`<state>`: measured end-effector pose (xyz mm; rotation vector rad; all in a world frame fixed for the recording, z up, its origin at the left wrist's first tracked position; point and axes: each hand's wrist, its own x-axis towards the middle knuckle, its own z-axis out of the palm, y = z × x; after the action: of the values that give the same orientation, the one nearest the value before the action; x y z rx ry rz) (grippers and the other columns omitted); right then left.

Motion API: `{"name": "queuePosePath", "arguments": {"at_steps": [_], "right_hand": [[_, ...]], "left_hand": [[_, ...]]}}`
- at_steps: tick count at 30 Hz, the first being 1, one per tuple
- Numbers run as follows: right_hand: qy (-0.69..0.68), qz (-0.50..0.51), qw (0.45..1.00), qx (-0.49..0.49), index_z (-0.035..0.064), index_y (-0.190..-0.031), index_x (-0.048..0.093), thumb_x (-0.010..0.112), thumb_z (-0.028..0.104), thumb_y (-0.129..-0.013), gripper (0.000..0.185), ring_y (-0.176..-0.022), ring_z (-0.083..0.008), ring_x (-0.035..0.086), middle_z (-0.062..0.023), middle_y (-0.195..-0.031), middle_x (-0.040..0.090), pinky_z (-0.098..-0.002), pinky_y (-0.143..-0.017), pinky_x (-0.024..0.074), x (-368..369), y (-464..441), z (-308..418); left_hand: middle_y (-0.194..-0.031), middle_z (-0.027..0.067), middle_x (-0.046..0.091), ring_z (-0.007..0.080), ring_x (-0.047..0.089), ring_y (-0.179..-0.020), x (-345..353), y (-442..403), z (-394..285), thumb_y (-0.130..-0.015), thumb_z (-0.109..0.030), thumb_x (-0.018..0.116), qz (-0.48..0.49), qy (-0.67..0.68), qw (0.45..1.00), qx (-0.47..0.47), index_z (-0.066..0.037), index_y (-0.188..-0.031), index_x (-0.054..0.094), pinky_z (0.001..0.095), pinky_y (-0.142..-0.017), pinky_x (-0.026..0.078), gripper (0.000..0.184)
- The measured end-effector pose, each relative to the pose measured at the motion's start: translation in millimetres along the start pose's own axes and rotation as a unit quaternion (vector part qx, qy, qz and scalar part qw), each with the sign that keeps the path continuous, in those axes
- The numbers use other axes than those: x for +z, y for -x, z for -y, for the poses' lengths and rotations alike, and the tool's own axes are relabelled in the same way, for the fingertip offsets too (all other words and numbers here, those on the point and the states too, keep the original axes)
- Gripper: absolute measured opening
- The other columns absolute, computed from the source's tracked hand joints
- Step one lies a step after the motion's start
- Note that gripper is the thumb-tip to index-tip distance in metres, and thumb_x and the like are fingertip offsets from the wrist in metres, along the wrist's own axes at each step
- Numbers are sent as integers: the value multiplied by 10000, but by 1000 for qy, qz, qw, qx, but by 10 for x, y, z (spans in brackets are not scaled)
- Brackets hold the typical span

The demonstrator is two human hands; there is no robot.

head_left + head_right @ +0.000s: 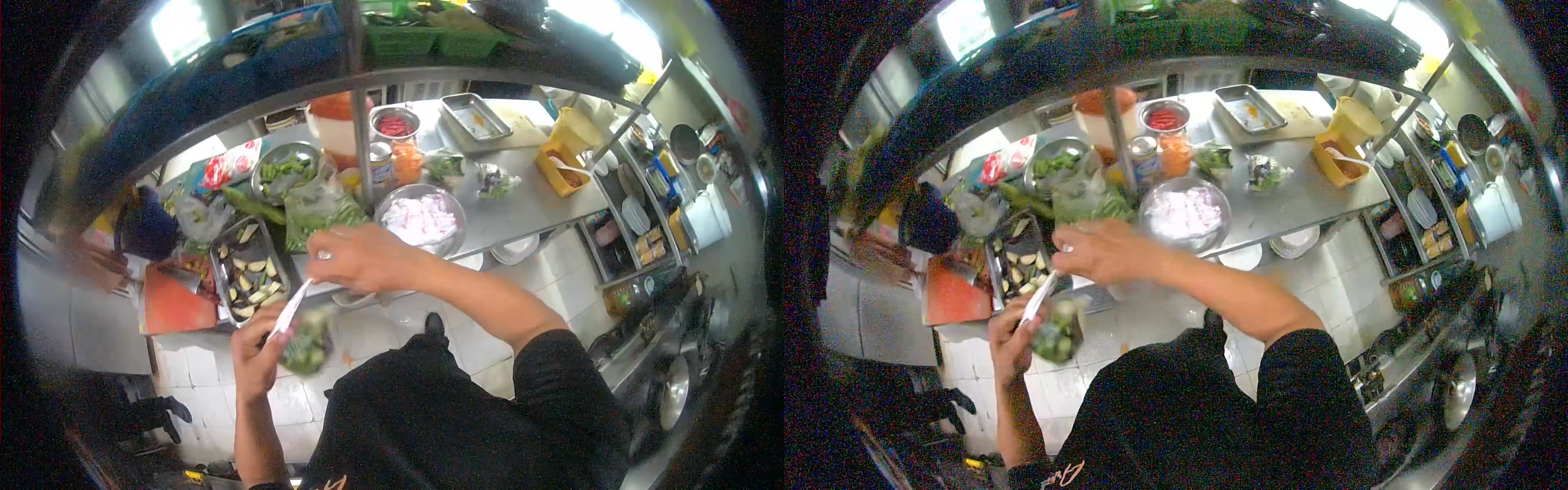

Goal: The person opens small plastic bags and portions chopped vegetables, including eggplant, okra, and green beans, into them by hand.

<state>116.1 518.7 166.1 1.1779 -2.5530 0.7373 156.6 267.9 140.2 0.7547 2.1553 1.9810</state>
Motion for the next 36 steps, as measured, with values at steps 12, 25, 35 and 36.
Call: {"name": "queuePosePath", "arguments": {"at_steps": [12,25,35,36], "right_hand": [[-341,-4,855,391,45,-1045,548,415,278,-905,302,-898,-389,559,-223,-1012,578,-459,-795,425,39,1550,-1077],[-333,109,907,234,79,-914,562,715,301,-700,344,-703,-238,585,-107,-786,599,-337,-631,445,-1202,2081,-1606],[-278,27,925,257,59,-824,549,699,155,-720,206,-730,-206,542,-82,-800,571,-328,-688,432,-986,2492,-1851],[-276,-21,922,270,51,-839,550,684,129,-714,199,-705,-206,537,-89,-776,559,-324,-663,429,-891,2509,-1913]], "left_hand": [[-951,122,612,254,534,-1011,2242,-1472,1054,-762,-75,658,-189,-168,967,-11,-7,-797,643,344,-891,389,78],[-1121,74,529,283,407,-1106,2715,-1721,380,-662,-255,769,254,-132,953,96,-73,-1017,600,412,-985,304,433],[-1280,98,440,259,355,-1229,2910,-1793,491,-693,-250,754,263,121,956,-55,-98,-1229,505,406,-1052,232,611],[-1293,101,434,258,355,-1230,2958,-1815,416,-699,-245,750,220,199,952,-79,-96,-1238,497,407,-1051,233,613]]}}
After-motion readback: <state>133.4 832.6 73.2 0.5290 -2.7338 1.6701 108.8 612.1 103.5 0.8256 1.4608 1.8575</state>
